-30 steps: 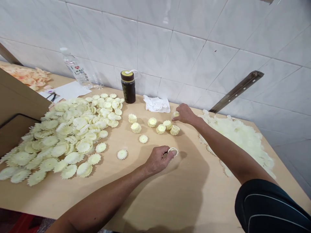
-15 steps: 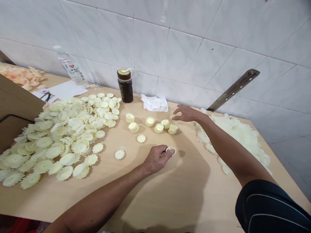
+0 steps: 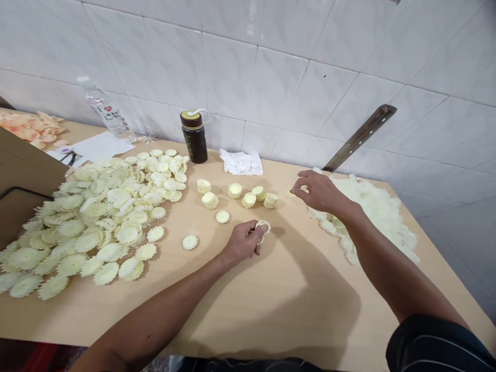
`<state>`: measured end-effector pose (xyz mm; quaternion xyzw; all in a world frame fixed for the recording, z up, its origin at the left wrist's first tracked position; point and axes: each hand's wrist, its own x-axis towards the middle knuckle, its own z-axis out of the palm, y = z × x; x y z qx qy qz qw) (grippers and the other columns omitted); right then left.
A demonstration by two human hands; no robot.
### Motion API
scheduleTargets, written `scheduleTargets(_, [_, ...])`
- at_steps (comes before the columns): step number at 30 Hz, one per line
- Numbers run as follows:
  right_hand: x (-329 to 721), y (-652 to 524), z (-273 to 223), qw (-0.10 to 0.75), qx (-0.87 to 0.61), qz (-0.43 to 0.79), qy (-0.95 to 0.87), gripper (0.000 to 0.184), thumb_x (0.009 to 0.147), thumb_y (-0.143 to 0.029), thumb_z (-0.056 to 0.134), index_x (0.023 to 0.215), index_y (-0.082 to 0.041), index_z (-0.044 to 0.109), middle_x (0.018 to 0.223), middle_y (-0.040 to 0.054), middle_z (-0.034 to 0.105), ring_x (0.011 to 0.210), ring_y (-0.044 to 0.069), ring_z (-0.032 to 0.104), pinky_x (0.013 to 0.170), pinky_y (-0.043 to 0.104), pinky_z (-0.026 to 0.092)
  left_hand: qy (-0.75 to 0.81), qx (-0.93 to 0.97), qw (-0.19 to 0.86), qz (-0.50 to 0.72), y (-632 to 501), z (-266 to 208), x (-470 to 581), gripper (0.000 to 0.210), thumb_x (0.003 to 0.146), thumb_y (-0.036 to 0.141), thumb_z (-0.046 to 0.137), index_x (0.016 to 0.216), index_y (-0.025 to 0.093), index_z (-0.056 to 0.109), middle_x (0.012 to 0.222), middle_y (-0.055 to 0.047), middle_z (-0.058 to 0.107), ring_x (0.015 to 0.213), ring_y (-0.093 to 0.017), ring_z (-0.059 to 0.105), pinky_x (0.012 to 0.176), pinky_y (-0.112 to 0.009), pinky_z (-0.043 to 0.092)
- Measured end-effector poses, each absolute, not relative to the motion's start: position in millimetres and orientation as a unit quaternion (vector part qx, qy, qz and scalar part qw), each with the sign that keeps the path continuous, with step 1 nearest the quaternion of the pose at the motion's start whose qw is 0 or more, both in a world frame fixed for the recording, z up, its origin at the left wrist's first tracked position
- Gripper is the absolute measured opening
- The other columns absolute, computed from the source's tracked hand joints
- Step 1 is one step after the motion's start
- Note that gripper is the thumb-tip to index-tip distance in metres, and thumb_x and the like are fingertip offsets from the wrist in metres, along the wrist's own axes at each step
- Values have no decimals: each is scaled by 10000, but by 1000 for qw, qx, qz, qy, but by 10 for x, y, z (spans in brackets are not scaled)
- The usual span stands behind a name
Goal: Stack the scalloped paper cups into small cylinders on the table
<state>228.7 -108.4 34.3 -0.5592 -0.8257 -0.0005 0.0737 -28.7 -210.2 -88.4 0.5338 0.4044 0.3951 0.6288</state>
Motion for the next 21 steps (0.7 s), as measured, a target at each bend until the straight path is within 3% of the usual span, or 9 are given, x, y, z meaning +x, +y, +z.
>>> scheduleTargets(4, [2207,-1667,247,151,-575,88,-799,279,974,-452,645,909,-248,823,1472,118,655,921,286,768,903,485,618,384,426,712,404,-2044,-764,-354,323,872,450,760,994,176,639,750,12,639,510,-141,653,395,-220,420])
scheduleTargets(8, [2021,-2041,51,200,-566,149,-786,258,954,-500,710,958,-271,829,1444,100,667,735,216,761,848,470,651,398,359,762,363,-2039,-651,-383,275,774,278,788,983,152,661,1003,-78,725,616,-178,738,457,-239,510])
scheduleTargets(12, [1927,-2261,10,260,-530,129,-797,270,982,-493,714,1056,-255,820,1419,118,673,761,212,772,784,447,664,381,313,805,330,-2037,-638,-375,319,895,419,737,1016,127,694,1017,-116,734,679,-197,751,473,-241,540])
scheduleTargets(16, [1885,-2396,88,302,-501,99,-805,250,986,-471,737,1093,-257,812,1408,120,685,817,222,777,812,453,671,346,286,836,315,-2034,-694,-349,432,1004,548,619,1047,124,684,961,-123,749,601,-175,712,382,-215,454])
scheduleTargets(21, [1781,-2427,47,312,-486,99,-810,209,1005,-438,722,1041,-265,833,1330,121,714,1013,278,774,850,443,667,289,296,854,315,-2089,-731,-303,617,1007,719,529,1124,133,683,937,-123,750,569,-169,691,344,-212,404])
